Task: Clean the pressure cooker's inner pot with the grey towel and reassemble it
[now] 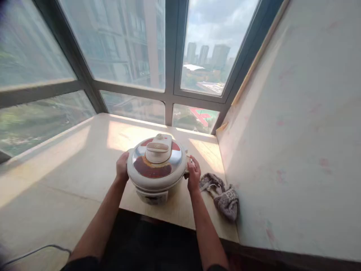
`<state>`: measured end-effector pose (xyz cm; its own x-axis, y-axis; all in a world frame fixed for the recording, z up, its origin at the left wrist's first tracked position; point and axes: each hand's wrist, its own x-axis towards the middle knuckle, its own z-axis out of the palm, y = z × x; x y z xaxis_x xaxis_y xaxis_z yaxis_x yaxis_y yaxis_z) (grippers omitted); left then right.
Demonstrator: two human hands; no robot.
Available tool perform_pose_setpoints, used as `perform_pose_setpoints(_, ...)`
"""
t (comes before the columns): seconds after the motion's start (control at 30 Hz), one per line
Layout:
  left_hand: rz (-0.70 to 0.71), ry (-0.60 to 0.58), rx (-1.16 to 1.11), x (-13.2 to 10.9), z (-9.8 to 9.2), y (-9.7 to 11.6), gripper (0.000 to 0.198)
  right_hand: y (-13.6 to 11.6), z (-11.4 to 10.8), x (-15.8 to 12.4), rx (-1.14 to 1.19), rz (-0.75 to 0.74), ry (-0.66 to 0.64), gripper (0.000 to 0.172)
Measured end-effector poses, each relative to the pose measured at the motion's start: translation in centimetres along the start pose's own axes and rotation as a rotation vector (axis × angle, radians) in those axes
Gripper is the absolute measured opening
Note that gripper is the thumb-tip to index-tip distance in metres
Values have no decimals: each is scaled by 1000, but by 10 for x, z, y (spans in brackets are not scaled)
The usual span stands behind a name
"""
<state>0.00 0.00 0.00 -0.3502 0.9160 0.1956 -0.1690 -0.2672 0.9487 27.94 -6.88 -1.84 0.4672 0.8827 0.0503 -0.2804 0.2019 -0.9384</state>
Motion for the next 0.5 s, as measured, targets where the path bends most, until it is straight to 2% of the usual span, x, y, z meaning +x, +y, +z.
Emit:
perform_pose_setpoints(0.23, -60, -71, -149, 3, -3, -5, 22, 1, -5, -6, -71, 26, 2, 81)
perform_pose_setpoints(0.5, -41, -63, -122, 4, -6, -8, 30, -14, -32, 15, -398, -131, -95, 63)
